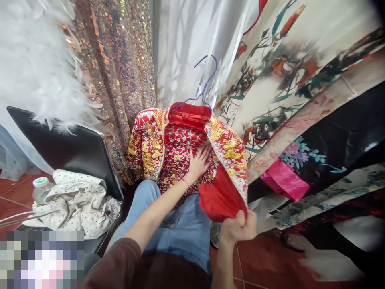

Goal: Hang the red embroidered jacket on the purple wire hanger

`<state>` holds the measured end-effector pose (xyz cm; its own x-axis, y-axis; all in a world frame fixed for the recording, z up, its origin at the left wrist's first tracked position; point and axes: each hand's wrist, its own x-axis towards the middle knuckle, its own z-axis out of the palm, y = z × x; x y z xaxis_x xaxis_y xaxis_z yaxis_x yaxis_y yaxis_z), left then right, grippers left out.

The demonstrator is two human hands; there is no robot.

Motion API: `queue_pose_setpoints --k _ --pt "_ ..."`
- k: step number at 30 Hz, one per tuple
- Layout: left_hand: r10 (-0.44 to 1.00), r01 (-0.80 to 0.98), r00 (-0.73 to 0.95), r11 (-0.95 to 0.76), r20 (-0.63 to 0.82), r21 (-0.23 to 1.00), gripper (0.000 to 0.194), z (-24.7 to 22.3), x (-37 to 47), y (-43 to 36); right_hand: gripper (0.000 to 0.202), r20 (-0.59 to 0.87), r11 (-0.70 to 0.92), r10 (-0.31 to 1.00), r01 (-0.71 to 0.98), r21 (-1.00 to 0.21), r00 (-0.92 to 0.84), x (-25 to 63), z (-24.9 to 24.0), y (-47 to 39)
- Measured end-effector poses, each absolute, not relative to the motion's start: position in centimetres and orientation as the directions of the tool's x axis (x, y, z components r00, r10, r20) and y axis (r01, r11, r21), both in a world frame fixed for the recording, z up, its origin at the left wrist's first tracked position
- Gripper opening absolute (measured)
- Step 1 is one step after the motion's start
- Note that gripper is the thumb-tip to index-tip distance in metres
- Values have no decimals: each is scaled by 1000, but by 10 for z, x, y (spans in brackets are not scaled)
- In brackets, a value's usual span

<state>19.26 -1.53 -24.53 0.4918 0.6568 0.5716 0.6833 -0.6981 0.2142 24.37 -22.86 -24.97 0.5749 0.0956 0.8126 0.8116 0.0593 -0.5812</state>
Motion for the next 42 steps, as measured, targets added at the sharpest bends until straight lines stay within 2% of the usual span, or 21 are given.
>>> queue_pose_setpoints --k 2,4,5,6,9,12,13,16,21,23,24,26,27,28,29,31,33,35,37,39,42 --pt "668 662 509 -707 543 249 58 -244 193 -15 23 814 57 446 896 -440 371 228 -263 -212" --pt "662 587 550 -740 509 327 55 -246 188 -15 26 581 16 778 917 -399 240 220 -280 -186" --pt "649 517 574 -760 499 394 52 -248 184 -16 25 432 -84 862 916 -393 264 218 -288 -172" --pt "641 416 587 -763 495 495 50 -251 178 -16 24 368 -131 885 911 -391 285 218 -295 -158" --pt "687 83 548 -612 477 787 42 -261 157 -18 26 256 -244 899 892 -380 355 217 -304 -122" --pt "758 -31 488 -480 432 877 58 -259 141 -18 35 166 -281 920 892 -354 356 211 -297 -93" --pt "760 -38 485 -477 434 878 59 -254 138 -18 36 137 -279 929 896 -344 343 209 -292 -86" --pt "734 -25 485 -532 475 847 47 -230 129 -18 32 64 -233 961 916 -327 268 201 -272 -71" --pt "712 232 372 -693 596 683 38 -198 110 -15 20 2 -3 1000 915 -404 4 214 -216 -87" --pt "709 299 355 -704 610 644 31 -196 104 -14 25 164 113 986 877 -468 -40 230 -187 -101" --pt "712 322 352 -702 608 636 27 -197 102 -15 28 369 198 930 848 -491 -4 241 -172 -108" --pt "721 355 339 -693 605 627 25 -200 101 -15 31 733 243 657 871 -426 176 266 -143 -115" --pt "721 369 331 -693 609 620 25 -201 101 -16 32 822 193 514 900 -391 247 280 -131 -116" --pt "718 379 322 -695 617 611 26 -202 101 -16 33 859 136 428 919 -369 281 294 -121 -114" --pt "712 384 311 -700 629 602 27 -203 101 -16 36 863 98 407 925 -366 299 308 -112 -111" --pt "696 378 293 -714 655 590 29 -205 101 -14 44 780 72 534 902 -427 326 331 -102 -100" --pt "688 356 292 -723 664 592 29 -206 101 -11 52 560 57 744 800 -598 365 347 -100 -88" --pt "690 326 312 -723 653 608 28 -208 101 -7 60 276 12 895 600 -800 351 355 -105 -77" --pt "693 294 338 -721 637 628 28 -211 101 -3 64 105 -13 954 389 -921 281 355 -114 -69" --pt "692 262 359 -719 627 644 29 -214 101 1 66 111 36 961 282 -959 254 350 -124 -63" --pt "681 208 393 -721 618 661 30 -217 98 3 69 255 168 916 280 -945 310 337 -139 -57"
